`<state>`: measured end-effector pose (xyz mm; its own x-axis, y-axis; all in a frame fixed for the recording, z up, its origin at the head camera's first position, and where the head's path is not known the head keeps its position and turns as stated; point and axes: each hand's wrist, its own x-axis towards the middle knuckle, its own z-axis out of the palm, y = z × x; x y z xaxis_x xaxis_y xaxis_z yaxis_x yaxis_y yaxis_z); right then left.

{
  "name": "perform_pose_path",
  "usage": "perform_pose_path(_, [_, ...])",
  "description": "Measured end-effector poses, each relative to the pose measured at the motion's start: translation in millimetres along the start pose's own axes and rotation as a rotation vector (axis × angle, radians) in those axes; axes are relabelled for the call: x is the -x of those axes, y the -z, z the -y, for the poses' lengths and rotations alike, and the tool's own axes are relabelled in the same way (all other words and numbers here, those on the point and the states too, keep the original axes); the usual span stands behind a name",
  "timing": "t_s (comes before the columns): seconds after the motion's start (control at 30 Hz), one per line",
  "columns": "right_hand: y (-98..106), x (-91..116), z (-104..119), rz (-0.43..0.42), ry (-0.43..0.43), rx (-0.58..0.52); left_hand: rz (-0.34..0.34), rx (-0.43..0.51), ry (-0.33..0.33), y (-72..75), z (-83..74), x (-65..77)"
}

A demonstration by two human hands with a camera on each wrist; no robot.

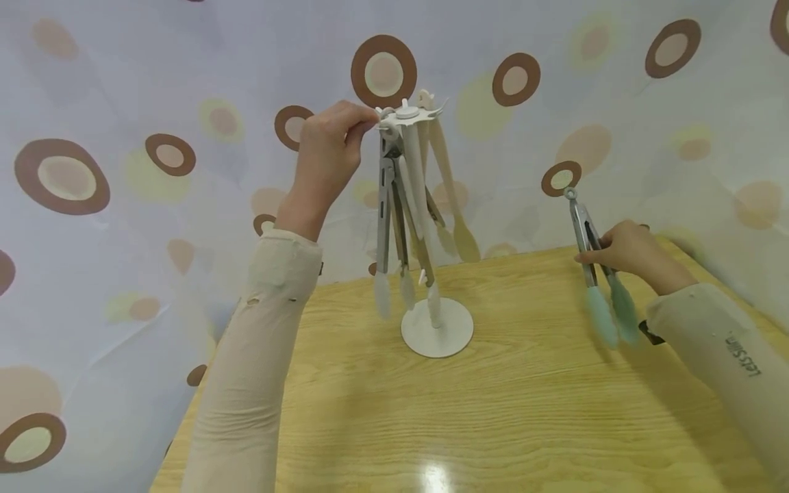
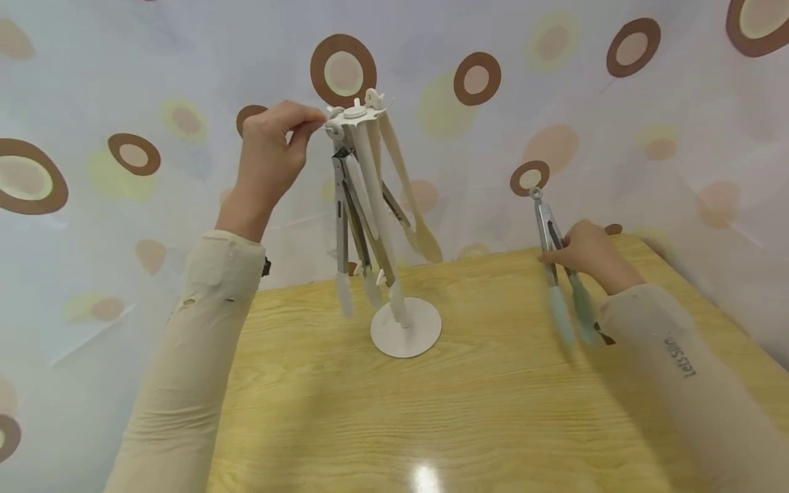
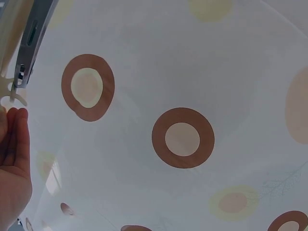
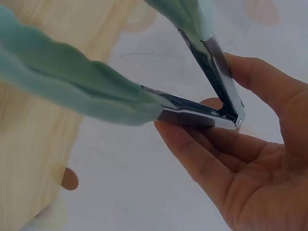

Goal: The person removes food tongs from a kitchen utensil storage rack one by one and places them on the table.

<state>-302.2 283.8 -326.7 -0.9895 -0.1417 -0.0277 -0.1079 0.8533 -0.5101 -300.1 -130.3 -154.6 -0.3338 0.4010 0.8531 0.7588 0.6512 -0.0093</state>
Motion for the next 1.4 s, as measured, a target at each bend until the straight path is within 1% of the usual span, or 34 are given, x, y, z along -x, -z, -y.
perform_pose_path(0.17, [-5, -4, -16, 0.068, -0.021, 0.037, 0.009, 0.009, 0.009, -1.6, -0.3, -0.4])
perform_pose_path(0.27, [-9, -7, -24, 0.099, -0.026, 0.041, 0.009, 0.006, 0.012, -1.6, -0.4, -0.1])
perform_pose_path(0.53, [-16, -17, -44, 0.118, -0.008, 0.06, 0.013, -0.003, 0.018, 0.4, -1.1, -1.5])
perform_pose_path(0.73, [-22, -20, -57, 0.162, -0.029, 0.043, 0.011, -0.004, 0.017, -0.1, 0.6, -1.7])
perform_pose_path(0.9, [-25, -21, -62, 0.203, -0.04, 0.047, 0.014, -0.008, 0.011, -0.9, 1.9, -1.0])
perform_pose_path(1.1, [-28, -25, -69, 0.254, -0.07, 0.04, 0.021, -0.01, 0.013, -1.1, -0.5, -1.5])
perform_pose_path(1.3, [-30, -28, -76, 0.289, -0.081, 0.077, 0.018, -0.012, 0.012, -1.2, -0.9, -1.5])
perform_pose_path(1.4, [-31, -29, -78, 0.293, -0.095, 0.089, 0.017, -0.014, 0.018, -0.9, -1.1, -1.1])
